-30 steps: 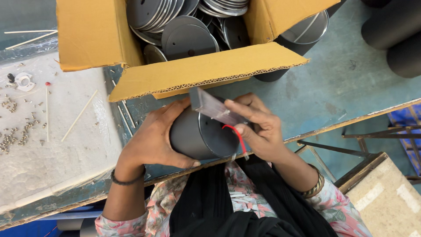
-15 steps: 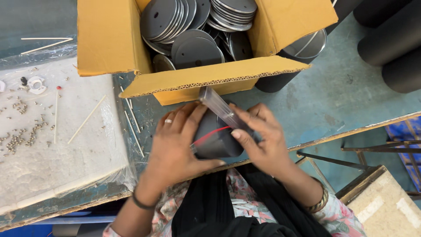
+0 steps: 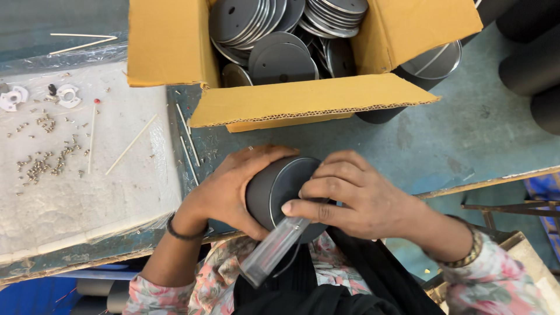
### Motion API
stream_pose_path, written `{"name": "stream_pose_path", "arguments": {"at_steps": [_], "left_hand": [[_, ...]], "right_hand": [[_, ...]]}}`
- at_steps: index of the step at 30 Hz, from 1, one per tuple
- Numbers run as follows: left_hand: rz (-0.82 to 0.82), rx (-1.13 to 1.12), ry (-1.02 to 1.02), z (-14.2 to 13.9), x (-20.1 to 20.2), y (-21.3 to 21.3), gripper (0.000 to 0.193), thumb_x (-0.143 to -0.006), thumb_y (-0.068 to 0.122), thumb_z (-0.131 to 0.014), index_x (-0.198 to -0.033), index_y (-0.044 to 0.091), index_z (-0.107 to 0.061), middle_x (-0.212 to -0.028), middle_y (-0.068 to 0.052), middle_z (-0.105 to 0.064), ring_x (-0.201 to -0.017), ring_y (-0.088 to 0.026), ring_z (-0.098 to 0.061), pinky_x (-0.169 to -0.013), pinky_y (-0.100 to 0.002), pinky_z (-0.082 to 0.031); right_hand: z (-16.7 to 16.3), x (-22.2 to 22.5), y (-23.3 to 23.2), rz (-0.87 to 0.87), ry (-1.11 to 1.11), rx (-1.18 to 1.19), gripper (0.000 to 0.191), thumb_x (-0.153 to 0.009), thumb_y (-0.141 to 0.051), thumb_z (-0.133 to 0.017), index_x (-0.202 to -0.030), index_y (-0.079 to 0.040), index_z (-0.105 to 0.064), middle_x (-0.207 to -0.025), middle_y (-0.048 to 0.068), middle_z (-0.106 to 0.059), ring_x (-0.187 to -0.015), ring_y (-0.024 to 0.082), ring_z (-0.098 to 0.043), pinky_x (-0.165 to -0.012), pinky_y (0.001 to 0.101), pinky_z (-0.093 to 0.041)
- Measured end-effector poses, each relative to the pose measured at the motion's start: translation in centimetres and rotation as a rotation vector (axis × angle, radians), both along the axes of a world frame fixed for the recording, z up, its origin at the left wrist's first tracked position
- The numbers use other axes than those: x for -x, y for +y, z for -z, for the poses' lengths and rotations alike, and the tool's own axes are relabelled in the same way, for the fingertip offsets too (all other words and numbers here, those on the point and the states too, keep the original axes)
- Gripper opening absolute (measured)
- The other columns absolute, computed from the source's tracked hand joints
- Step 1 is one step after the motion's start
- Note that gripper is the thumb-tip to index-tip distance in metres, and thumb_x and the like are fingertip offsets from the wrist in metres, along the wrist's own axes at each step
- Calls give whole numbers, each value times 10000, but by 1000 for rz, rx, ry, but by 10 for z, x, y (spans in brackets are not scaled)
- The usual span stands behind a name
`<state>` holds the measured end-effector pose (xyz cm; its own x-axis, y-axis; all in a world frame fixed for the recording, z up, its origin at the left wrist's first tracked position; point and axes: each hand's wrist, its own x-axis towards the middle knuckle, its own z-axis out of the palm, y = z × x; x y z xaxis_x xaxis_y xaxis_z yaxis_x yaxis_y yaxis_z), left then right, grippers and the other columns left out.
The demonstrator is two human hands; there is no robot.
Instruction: The person assembles cylindrical components by inserting a circular metal disc into a black cylinder, then securing it with a clear plastic strip. The person repeats this process for multiple units, placing finished items into a blue bin.
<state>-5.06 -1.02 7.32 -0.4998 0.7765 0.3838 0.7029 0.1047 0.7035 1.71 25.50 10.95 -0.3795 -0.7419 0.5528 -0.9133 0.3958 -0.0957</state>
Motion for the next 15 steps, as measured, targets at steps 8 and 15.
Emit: {"name": "stream_pose_path", "arguments": {"at_steps": [8, 15], "left_hand": [[12, -9, -19, 2, -1, -1, 1158, -479, 505, -936, -1457, 59, -505, -1393, -158, -631, -1242, -377, -654, -1052, -450, -506], [-15, -31, 3, 6, -2, 0, 1163, -489, 507, -937, -1463, 51, -495, -1377, -157, -636, -1230, -378, -662, -1051, -450, -508]], "right_hand": [[-18, 8, 5, -70, -49, -39, 384, -878, -284, -652, -1255, -280, -723, -1146, 6, -633, -1140, 242, -610, -1107, 535, -470], [-14, 10, 6, -3, -8, 14, 351, -894, -238, -739, -1238, -307, -729, -1137, 16, -624, -1096, 266, -633, -1032, 465, -542]]}}
